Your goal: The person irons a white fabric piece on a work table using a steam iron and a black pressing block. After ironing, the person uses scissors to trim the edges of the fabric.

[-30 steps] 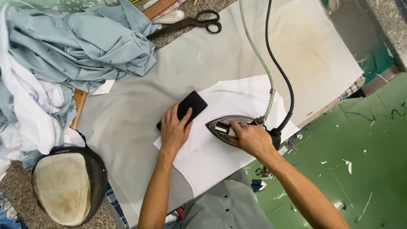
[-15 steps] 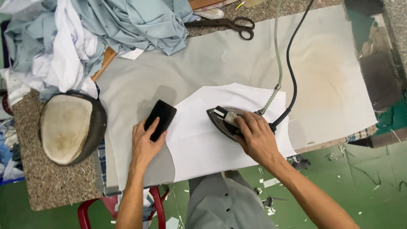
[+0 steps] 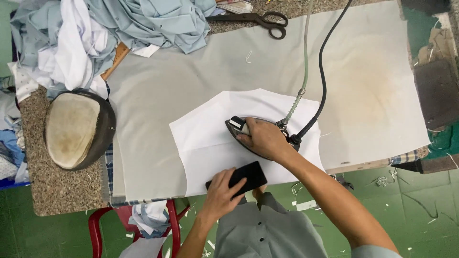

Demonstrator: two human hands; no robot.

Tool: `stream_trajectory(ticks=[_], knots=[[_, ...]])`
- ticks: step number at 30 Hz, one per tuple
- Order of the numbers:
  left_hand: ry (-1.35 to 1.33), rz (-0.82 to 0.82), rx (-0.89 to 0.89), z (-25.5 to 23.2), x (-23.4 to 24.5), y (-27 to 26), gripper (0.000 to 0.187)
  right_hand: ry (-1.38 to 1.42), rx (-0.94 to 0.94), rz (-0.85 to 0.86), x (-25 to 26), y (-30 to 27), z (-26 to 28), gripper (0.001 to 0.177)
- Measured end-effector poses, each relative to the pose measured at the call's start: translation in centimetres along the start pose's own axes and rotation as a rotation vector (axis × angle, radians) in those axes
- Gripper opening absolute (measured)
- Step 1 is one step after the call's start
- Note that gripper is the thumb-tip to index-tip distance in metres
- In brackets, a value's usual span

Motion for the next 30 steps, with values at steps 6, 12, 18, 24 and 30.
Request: stream_trajectory(ticks=[6, 12, 18, 24, 30], knots=[[-0.031, -0.031, -0.278, 2.6, -3.0, 5.1, 0.045, -0.153, -0.12, -0.13, 1.9, 1.1, -0.6, 0.049], [-0.102, 0.083, -0.392, 6.0, -4.1, 11.2, 0.047, -0.118, -0.161, -0.146, 6.5, 5.1, -2.4, 0.049], [-0.015, 0.066, -0.308, 11.5, -4.7, 14.8, 0.047, -0.149, -0.263, -0.287, 11.3, 5.8, -9.4, 0.051], [-0.03, 0.145, -0.288, 13.3, -5.6, 16.2, 0.047, 0.127, -0.688, -0.433, 11.7, -5.0, -16.9, 0.063], [-0.129, 0.203, -0.266, 14.9, -6.4, 22.1, 0.049, 0.373, -0.872, -0.24, 6.9, -13.1, -15.2, 0.064]])
Point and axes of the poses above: each hand's wrist, its own y-axis towards the middle knuckle, its own x-axis out of the back of the hand, z = x × y, the point moved 6 cm from there along y, towards the middle knuckle, and after that the axes turned 13 degrees about -x, right-handed, at the moved point
